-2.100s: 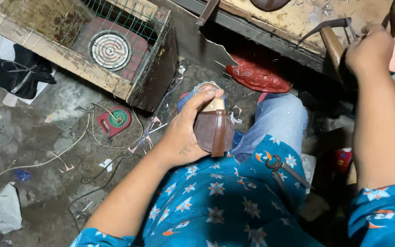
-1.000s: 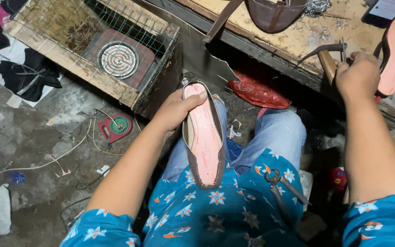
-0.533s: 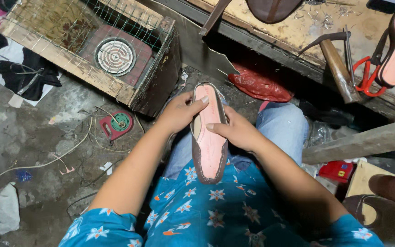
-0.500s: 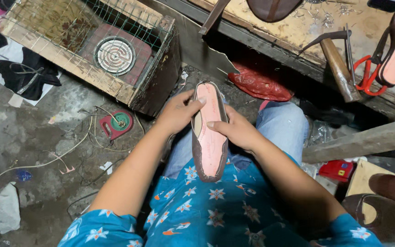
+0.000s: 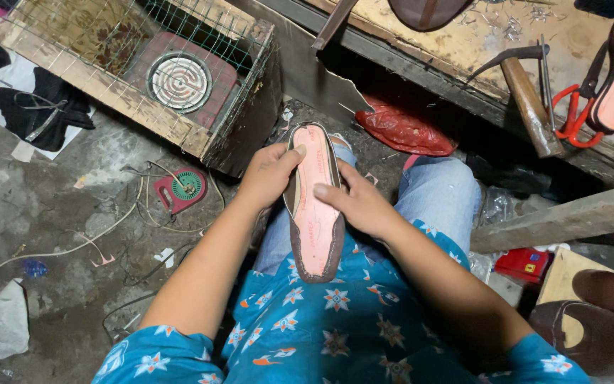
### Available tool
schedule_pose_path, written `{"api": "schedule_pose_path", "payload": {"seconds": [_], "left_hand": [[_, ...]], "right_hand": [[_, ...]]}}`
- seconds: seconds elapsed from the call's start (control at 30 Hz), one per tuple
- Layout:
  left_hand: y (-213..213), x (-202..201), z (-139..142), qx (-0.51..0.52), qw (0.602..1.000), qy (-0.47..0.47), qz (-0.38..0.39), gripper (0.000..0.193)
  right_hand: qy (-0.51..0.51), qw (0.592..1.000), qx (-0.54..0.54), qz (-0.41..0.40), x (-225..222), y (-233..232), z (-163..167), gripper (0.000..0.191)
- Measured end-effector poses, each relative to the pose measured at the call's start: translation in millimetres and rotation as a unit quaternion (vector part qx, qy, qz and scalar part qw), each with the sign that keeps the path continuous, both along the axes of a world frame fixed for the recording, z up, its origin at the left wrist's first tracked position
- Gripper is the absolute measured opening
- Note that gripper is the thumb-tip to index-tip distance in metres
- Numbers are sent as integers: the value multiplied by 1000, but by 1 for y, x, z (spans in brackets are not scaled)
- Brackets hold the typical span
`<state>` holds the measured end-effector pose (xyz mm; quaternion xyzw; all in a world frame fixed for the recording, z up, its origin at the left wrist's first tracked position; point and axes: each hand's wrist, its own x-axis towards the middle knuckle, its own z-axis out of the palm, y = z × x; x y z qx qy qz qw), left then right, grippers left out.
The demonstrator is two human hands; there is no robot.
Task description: The person sits on the floor and uses a hammer and a curved metal tool to attach a brown strap to a slipper sole. They repeatedly position the tool and strike it with the hammer to secure the strap, then inspect the slipper and continue hammering along the edge.
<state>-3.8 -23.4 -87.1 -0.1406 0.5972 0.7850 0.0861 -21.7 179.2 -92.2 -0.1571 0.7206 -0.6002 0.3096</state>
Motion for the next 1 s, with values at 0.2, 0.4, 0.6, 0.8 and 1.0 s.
{"api": "schedule_pose_path", "payload": {"seconds": [0.2,0.4,0.6,0.8,1.0], "left_hand": [[5,6,2,141,989,-2,32,36],[19,1,-6,103,992,63,41,43],[17,5,-2,-39,995,17,86,42],[8,34,18,270,961,29,-43,57],[10,43,12,196,967,117,-113,58]], "right_hand": [[-246,960,-90,-100,-13,9,-6,55],[-322,899,-252,-155,0,3,-22,51],[-46,950,-203,-233,-8,15,5,27],[244,950,83,-176,32,23,76,35],[168,984,50,-42,50,25,87,39]]}}
